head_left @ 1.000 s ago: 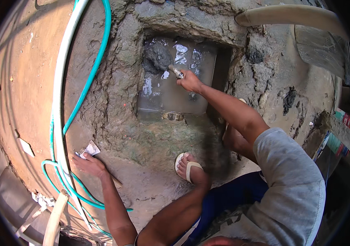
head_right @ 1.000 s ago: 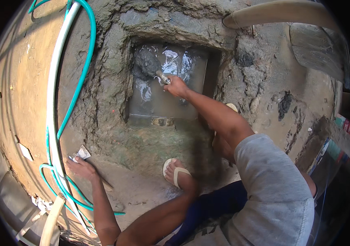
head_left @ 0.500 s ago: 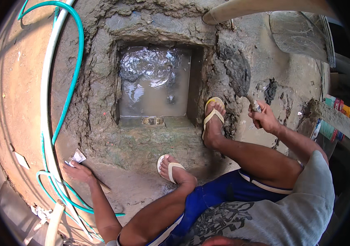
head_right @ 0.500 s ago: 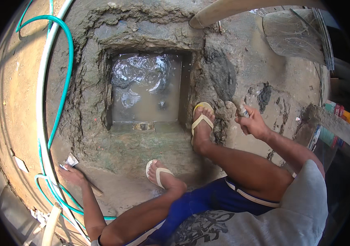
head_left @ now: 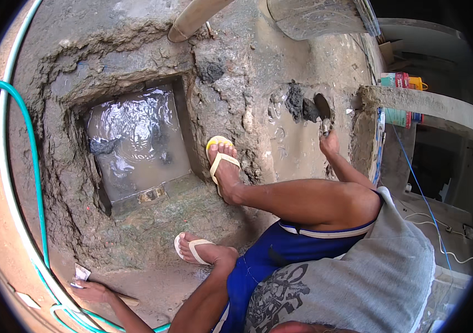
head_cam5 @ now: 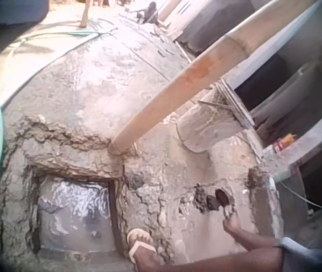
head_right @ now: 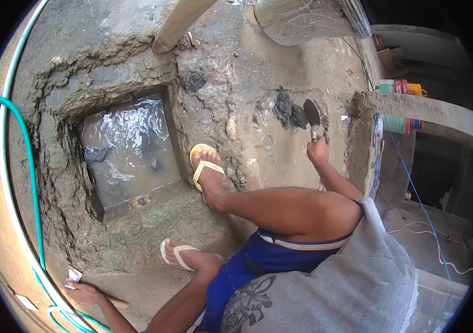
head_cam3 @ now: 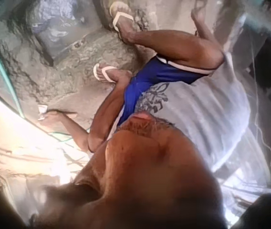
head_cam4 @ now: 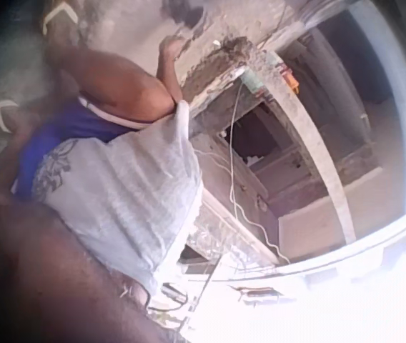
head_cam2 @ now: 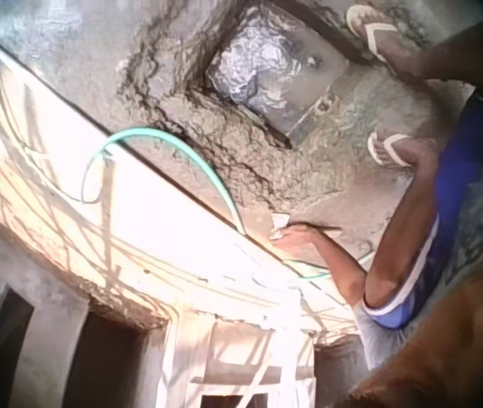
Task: The person applies wet cement into a square opening in the ground using a trowel and their hands.
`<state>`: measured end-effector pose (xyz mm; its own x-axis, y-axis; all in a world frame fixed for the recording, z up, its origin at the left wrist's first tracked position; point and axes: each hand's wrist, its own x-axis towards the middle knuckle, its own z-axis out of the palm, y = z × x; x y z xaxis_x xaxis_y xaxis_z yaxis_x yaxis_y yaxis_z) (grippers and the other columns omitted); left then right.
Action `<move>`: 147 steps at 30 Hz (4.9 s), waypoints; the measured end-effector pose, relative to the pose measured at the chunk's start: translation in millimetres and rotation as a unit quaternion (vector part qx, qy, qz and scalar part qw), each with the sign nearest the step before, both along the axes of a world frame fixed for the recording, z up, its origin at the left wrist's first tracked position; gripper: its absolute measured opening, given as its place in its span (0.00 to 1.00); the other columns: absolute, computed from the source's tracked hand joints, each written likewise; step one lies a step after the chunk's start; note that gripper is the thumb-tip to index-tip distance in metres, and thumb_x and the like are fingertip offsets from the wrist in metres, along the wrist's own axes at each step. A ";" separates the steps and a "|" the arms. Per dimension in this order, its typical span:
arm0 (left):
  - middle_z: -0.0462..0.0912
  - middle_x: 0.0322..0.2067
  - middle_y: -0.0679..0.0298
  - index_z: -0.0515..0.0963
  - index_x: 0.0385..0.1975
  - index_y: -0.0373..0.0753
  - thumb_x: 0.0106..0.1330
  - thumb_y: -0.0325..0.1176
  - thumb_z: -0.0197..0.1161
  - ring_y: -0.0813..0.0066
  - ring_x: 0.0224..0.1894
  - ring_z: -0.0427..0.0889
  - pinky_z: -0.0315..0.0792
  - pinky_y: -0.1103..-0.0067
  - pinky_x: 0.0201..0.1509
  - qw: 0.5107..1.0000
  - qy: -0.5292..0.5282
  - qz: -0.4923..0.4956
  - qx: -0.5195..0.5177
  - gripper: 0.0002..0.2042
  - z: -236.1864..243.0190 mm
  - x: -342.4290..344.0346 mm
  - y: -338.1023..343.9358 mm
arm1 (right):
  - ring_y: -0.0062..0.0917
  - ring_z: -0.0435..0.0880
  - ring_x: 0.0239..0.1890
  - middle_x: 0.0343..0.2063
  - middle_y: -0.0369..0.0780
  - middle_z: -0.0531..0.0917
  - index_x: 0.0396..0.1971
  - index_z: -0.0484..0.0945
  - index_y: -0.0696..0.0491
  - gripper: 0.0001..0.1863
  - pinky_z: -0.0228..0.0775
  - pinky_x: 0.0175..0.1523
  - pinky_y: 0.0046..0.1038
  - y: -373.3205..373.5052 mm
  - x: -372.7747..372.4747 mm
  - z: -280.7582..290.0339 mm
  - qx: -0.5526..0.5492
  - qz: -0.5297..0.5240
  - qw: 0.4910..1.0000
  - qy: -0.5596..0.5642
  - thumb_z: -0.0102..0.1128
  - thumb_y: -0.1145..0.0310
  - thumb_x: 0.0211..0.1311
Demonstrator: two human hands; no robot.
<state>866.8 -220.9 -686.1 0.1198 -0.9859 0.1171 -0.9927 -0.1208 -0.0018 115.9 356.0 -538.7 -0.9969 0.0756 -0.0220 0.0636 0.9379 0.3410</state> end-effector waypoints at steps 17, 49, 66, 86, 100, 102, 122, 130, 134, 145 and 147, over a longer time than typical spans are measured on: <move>0.63 0.67 0.41 0.62 0.67 0.30 0.77 0.54 0.42 0.45 0.70 0.60 0.50 0.57 0.75 1.000 0.009 0.019 0.004 0.33 17.0 12.7 -9.0 | 0.50 0.83 0.39 0.38 0.49 0.82 0.44 0.68 0.52 0.21 0.73 0.42 0.49 -421.6 89.7 -112.8 -0.034 0.546 0.740 -0.391 0.52 0.48 0.70; 0.56 0.71 0.41 0.59 0.71 0.35 0.77 0.59 0.36 0.42 0.74 0.53 0.44 0.56 0.77 0.998 0.045 0.030 0.036 0.35 17.0 -12.7 -5.1 | 0.52 0.83 0.43 0.40 0.52 0.84 0.45 0.74 0.54 0.18 0.74 0.48 0.50 -540.2 211.7 -309.3 -0.175 0.399 0.827 -0.356 0.55 0.54 0.67; 0.56 0.70 0.40 0.60 0.70 0.32 0.77 0.58 0.37 0.43 0.73 0.53 0.45 0.57 0.76 0.996 0.076 0.027 0.039 0.35 16.2 -14.2 -5.4 | 0.46 0.82 0.49 0.41 0.48 0.85 0.44 0.80 0.47 0.15 0.74 0.54 0.45 -527.9 190.6 -342.2 -0.112 0.413 0.758 -0.493 0.56 0.70 0.55; 0.57 0.70 0.41 0.59 0.70 0.33 0.77 0.55 0.38 0.45 0.74 0.54 0.45 0.59 0.77 0.998 0.046 0.019 0.039 0.33 18.5 -11.2 -2.2 | 0.17 0.73 0.27 0.21 0.33 0.78 0.32 0.78 0.55 0.08 0.68 0.34 0.27 -476.8 215.4 -342.3 -0.231 0.349 0.603 -0.679 0.59 0.76 0.49; 0.63 0.67 0.39 0.62 0.66 0.25 0.77 0.55 0.43 0.43 0.70 0.60 0.52 0.59 0.75 0.998 0.064 -0.008 0.007 0.35 9.4 8.9 -10.3 | 0.11 0.75 0.29 0.25 0.29 0.78 0.31 0.77 0.55 0.07 0.68 0.34 0.19 -356.9 87.9 -58.3 -0.350 0.137 0.612 -0.696 0.63 0.82 0.54; 0.64 0.66 0.39 0.63 0.65 0.25 0.77 0.54 0.43 0.43 0.69 0.61 0.53 0.58 0.75 0.999 0.036 -0.008 0.010 0.33 8.0 15.0 -9.0 | 0.09 0.73 0.23 0.21 0.27 0.77 0.31 0.77 0.54 0.05 0.64 0.27 0.17 -321.2 73.1 5.5 -0.300 0.108 0.709 -0.629 0.65 0.79 0.58; 0.63 0.67 0.40 0.63 0.66 0.27 0.77 0.54 0.43 0.43 0.70 0.60 0.52 0.57 0.75 0.999 0.042 -0.005 0.002 0.33 4.3 0.2 -10.7 | 0.51 0.82 0.35 0.29 0.54 0.80 0.40 0.71 0.53 0.10 0.71 0.39 0.48 -145.3 -6.8 58.0 -0.046 0.262 0.951 -0.159 0.56 0.67 0.61; 0.59 0.69 0.40 0.62 0.69 0.32 0.77 0.53 0.41 0.43 0.71 0.57 0.48 0.57 0.76 0.999 0.030 0.017 0.024 0.32 20.7 1.9 -2.5 | 0.46 0.85 0.40 0.40 0.47 0.83 0.46 0.75 0.51 0.13 0.78 0.46 0.47 -450.5 126.1 -115.9 0.010 0.573 0.706 -0.416 0.55 0.63 0.64; 0.58 0.70 0.42 0.61 0.69 0.32 0.77 0.53 0.41 0.44 0.72 0.55 0.47 0.58 0.76 0.999 0.047 0.016 0.023 0.32 10.0 -13.3 -4.0 | 0.47 0.86 0.43 0.40 0.49 0.85 0.51 0.74 0.52 0.16 0.77 0.47 0.47 -520.1 152.8 -218.1 0.025 0.578 0.708 -0.404 0.48 0.68 0.64; 0.58 0.70 0.43 0.60 0.69 0.29 0.77 0.54 0.40 0.47 0.73 0.55 0.48 0.61 0.76 0.997 0.064 0.041 0.033 0.33 18.7 -16.0 -4.8 | 0.43 0.86 0.43 0.38 0.47 0.86 0.46 0.77 0.47 0.13 0.77 0.47 0.45 -550.2 197.2 -318.9 0.047 0.580 0.684 -0.441 0.47 0.67 0.66; 0.58 0.70 0.43 0.61 0.68 0.29 0.77 0.54 0.40 0.47 0.73 0.55 0.48 0.61 0.76 0.997 0.062 0.038 0.030 0.33 17.4 -16.4 -5.0 | 0.43 0.85 0.46 0.39 0.46 0.86 0.46 0.78 0.47 0.13 0.76 0.49 0.44 -548.7 201.0 -326.2 0.041 0.581 0.670 -0.460 0.48 0.67 0.65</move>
<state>850.4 -225.9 -668.7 0.2046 -0.9781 0.0378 -0.9737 -0.1994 0.1102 316.8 -192.7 -864.9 0.0496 -0.7013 -0.7111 -0.9660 0.1473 -0.2126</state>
